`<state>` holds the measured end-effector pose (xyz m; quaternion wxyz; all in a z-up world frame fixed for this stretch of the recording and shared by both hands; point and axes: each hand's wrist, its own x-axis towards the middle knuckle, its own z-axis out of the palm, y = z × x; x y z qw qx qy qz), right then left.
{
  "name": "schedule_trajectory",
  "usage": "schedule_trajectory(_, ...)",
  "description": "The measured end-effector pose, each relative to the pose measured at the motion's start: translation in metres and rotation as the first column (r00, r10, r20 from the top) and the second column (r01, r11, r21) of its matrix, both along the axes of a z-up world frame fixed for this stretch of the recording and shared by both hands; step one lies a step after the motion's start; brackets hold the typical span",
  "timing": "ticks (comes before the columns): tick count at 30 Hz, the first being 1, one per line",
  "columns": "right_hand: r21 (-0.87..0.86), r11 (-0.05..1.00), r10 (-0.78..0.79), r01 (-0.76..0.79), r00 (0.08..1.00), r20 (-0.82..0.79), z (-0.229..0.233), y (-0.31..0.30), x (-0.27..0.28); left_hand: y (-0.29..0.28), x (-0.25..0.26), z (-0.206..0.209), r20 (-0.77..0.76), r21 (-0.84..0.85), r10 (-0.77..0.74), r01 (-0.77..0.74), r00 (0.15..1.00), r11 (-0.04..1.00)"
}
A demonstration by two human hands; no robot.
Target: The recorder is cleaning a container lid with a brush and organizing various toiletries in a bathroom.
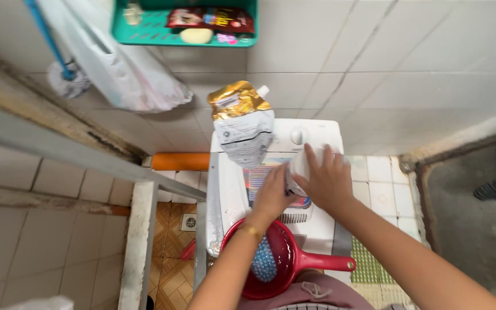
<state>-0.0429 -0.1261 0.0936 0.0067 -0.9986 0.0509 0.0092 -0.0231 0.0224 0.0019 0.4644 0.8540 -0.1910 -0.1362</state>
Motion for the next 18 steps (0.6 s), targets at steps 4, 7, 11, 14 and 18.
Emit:
schedule_trajectory(4, 0.255, 0.813, 0.486, -0.523, 0.851, 0.198, -0.086, 0.016, -0.055, 0.078, -0.025, -0.027, -0.027, 0.036, 0.120, -0.119, 0.992, 0.992)
schedule_trajectory(7, 0.492, 0.778, 0.559, -0.391, 0.787, -0.259, -0.088, 0.075, -0.096, 0.133, -0.060, -0.055, -0.290, 0.023, 0.268, -0.273, 0.919, 0.962)
schedule_trajectory(11, 0.497, 0.861, 0.416, -0.107, 0.709, -0.570, -0.097, 0.119, -0.092, 0.168, -0.125, -0.118, -0.703, -0.001, 0.274, -0.386, 0.657, 0.922)
schedule_trajectory(14, 0.480, 0.877, 0.332, 0.016, 0.702, -0.630, -0.171, 0.123, -0.093, 0.162, -0.145, -0.145, -0.773, -0.025, 0.330, -0.545, 0.542, 0.838)
schedule_trajectory(18, 0.652, 0.735, 0.282, 0.186, 0.791, -0.543, -0.219, 0.107, -0.097, 0.152, -0.143, -0.127, -0.533, 0.354, 0.610, -0.500, 0.586, 0.790)
